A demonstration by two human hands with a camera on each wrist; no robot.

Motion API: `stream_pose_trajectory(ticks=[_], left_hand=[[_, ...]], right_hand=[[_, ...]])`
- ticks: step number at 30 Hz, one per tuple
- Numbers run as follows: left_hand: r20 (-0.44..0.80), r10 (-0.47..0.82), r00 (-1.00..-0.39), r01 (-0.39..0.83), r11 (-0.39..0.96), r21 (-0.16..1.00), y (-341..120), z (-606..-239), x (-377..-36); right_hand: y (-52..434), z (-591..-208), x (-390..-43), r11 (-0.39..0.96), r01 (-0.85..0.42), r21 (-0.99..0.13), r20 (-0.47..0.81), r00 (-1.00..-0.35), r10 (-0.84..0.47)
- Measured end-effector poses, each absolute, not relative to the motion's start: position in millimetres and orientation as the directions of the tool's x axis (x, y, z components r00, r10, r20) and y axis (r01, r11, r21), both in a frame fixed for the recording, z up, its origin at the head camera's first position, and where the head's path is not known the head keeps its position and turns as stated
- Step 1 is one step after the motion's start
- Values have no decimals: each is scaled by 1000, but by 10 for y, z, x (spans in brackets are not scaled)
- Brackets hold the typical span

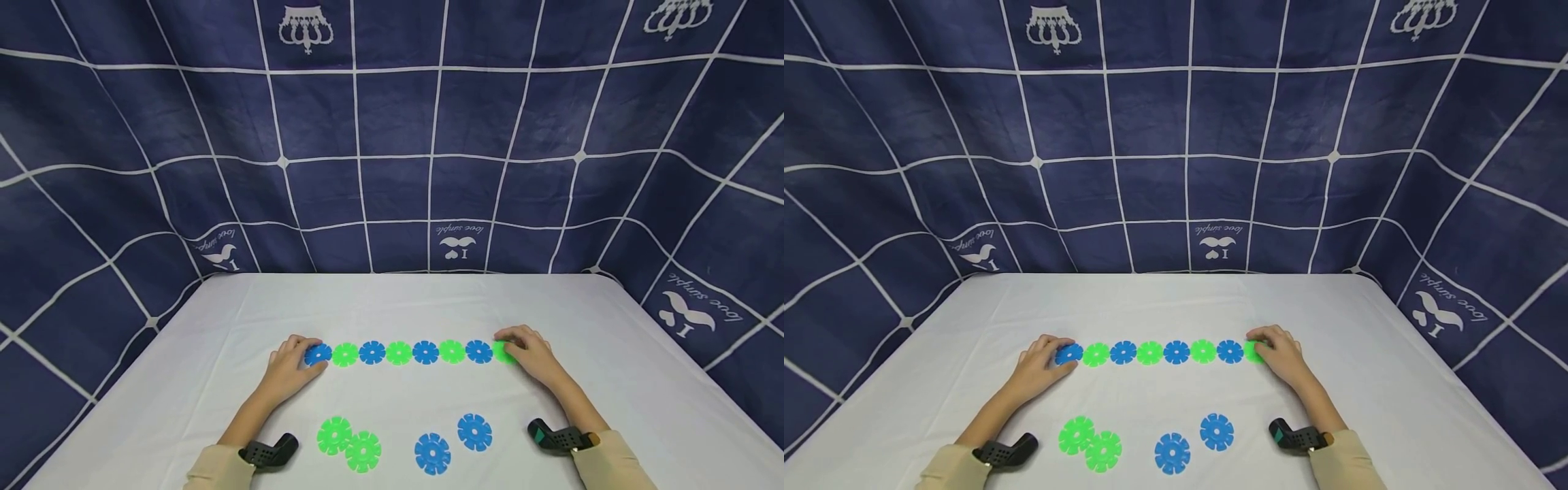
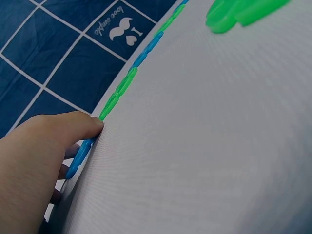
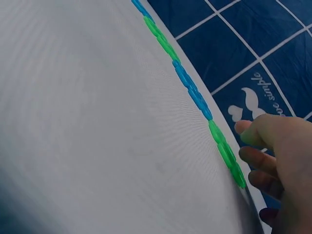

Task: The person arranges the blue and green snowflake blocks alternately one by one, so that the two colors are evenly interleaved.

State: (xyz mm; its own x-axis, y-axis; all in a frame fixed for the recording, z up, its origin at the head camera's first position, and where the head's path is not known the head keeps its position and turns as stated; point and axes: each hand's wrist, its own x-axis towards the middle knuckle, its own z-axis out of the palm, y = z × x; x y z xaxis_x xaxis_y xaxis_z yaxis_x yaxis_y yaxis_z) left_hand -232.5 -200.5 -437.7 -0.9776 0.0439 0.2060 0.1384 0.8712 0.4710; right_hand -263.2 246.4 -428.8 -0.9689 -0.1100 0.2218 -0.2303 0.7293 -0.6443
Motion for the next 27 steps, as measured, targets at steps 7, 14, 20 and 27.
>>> stream_pose_trajectory(ticks=[7, 14, 20, 27], left_hand=[[207, 44, -977, 139, 871, 472, -1996, -4374, -2320], [211, 42, -977, 139, 870, 472, -1998, -4380, -2311], [202, 43, -979, 135, 873, 469, -2002, -4382, -2318], [201, 43, -979, 134, 872, 470, -1996, -4375, -2320]], right_hand=[[2398, -4192, -2633, 693, -281, -663, 260, -956, -139], [2199, -3996, -2551, 614, -333, -715, 249, -943, -222], [1960, -3873, -2429, 569, -366, -736, 221, -925, -308], [1723, -3833, -2274, 499, -431, -752, 181, -863, -472]])
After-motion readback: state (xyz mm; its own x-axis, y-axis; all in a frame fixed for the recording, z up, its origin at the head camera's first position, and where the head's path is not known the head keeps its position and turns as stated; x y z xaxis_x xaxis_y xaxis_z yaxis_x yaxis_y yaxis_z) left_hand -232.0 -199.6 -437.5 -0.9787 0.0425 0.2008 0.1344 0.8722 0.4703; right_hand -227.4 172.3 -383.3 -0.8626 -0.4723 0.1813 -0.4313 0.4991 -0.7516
